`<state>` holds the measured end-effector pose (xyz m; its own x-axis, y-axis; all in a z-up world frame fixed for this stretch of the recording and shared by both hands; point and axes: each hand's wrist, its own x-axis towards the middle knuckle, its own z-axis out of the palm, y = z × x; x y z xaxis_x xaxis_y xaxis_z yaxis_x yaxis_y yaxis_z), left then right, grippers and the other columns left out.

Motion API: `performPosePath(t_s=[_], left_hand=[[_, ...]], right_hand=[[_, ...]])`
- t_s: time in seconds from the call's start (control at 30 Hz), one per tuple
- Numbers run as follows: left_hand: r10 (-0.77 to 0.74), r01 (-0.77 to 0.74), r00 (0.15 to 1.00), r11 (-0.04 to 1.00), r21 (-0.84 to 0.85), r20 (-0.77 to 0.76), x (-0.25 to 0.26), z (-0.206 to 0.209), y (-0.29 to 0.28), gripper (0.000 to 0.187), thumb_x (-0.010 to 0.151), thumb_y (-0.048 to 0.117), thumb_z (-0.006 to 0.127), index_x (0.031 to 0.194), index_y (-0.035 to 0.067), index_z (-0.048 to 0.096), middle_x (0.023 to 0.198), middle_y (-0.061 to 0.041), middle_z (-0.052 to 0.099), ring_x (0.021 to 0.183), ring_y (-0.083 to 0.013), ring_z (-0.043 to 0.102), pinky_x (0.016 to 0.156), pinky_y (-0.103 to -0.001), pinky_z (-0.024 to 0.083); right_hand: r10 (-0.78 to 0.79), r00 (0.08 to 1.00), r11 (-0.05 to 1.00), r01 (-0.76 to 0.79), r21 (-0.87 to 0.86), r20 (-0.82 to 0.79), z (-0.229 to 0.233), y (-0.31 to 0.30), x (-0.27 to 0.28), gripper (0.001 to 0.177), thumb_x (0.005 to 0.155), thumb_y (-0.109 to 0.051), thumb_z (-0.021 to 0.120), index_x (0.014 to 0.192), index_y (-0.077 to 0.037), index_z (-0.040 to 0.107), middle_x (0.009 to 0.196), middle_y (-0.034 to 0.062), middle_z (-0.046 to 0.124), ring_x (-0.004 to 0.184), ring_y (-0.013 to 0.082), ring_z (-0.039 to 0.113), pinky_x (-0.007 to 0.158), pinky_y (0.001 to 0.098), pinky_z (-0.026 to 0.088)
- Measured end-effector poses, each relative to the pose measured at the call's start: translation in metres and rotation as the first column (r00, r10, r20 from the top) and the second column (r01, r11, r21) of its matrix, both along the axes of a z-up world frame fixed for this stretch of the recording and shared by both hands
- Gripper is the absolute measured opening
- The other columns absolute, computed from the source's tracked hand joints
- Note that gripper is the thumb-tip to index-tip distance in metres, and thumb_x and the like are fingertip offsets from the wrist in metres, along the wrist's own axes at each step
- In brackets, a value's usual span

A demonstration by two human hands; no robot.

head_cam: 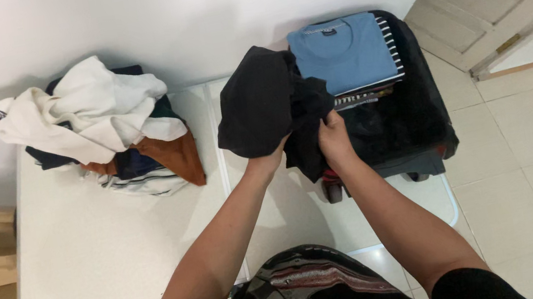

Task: The person removes several pieces of clothing, including t-shirts and pants, from a suitcase on a white folding table and places them on the table.

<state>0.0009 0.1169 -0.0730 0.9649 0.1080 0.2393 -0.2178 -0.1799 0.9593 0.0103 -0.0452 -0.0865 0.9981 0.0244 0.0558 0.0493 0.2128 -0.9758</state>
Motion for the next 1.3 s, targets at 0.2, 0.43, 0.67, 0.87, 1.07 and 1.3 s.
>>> performPosePath(t_s=[0.2,0.43,0.67,0.87,1.07,1.3], left_hand=[[0.19,-0.182,0.977,0.979,0.089,-0.095,0.009,-0.02,0.087,0.059,0.088,0.031,0.079,0.136,0.003,0.06,0.139,-0.016,0.063,0.13,-0.0294,0.059,0.111,-0.04,0.045],[0.327,-0.427,0.902,0.777,0.462,0.283,0.037,0.007,0.229,0.056,0.095,0.03,0.071,0.143,0.005,0.059,0.148,-0.02,0.055,0.14,-0.0398,0.046,0.117,-0.047,0.033],[0.37,-0.48,0.83,0.855,-0.198,-0.417,0.054,0.073,0.335,0.059,0.084,0.032,0.076,0.131,-0.002,0.065,0.139,-0.026,0.067,0.129,-0.037,0.064,0.106,-0.041,0.048],[0.655,-0.688,0.721,0.641,0.341,0.225,0.007,0.018,0.337,0.097,0.087,0.025,0.078,0.164,0.002,0.023,0.162,-0.032,0.022,0.151,-0.0505,0.025,0.123,-0.056,0.024],[0.441,-0.17,0.893,0.516,0.84,-0.09,-0.009,0.002,0.343,0.083,0.085,0.039,0.077,0.156,0.036,0.034,0.164,-0.019,0.019,0.149,-0.0484,0.018,0.111,-0.075,0.021],[0.394,-0.007,0.887,0.533,0.846,-0.241,0.04,-0.046,0.403,0.08,0.092,0.037,0.071,0.161,0.042,0.03,0.169,-0.015,0.021,0.153,-0.0461,0.021,0.108,-0.064,0.041]], right_hand=[[0.124,0.981,0.99,-0.132,-0.043,-0.146,0.031,0.059,0.009,0.046,0.1,-0.008,0.052,0.146,-0.008,0.05,0.118,0.0116,0.067,0.097,0.0221,0.065,0.079,0.0388,0.058],[0.366,0.923,0.921,-0.341,0.19,-0.117,0.092,0.191,0.029,0.058,0.106,-0.025,0.051,0.158,-0.017,0.027,0.135,0.0157,0.061,0.105,0.0252,0.069,0.081,0.0387,0.061],[0.339,0.941,0.939,-0.339,-0.062,-0.006,0.102,0.314,0.074,0.068,0.099,-0.019,0.062,0.159,-0.019,0.03,0.146,0.0195,0.055,0.116,0.0255,0.066,0.085,0.0385,0.06],[0.518,0.783,0.612,-0.06,-0.788,0.343,-0.008,0.361,0.089,0.073,0.088,-0.024,0.081,0.15,-0.009,0.045,0.139,0.0279,0.057,0.127,0.0453,0.056,0.105,0.048,0.046],[0.514,0.844,0.437,-0.413,-0.799,-0.155,-0.056,0.361,0.046,0.057,0.095,-0.023,0.067,0.147,-0.009,0.049,0.142,0.0206,0.059,0.123,0.0371,0.063,0.104,0.0418,0.051],[0.524,0.838,0.416,-0.409,-0.812,-0.153,-0.028,0.318,0.022,0.066,0.095,-0.022,0.065,0.156,-0.018,0.039,0.155,0.0196,0.043,0.135,0.0381,0.049,0.111,0.0425,0.042]])
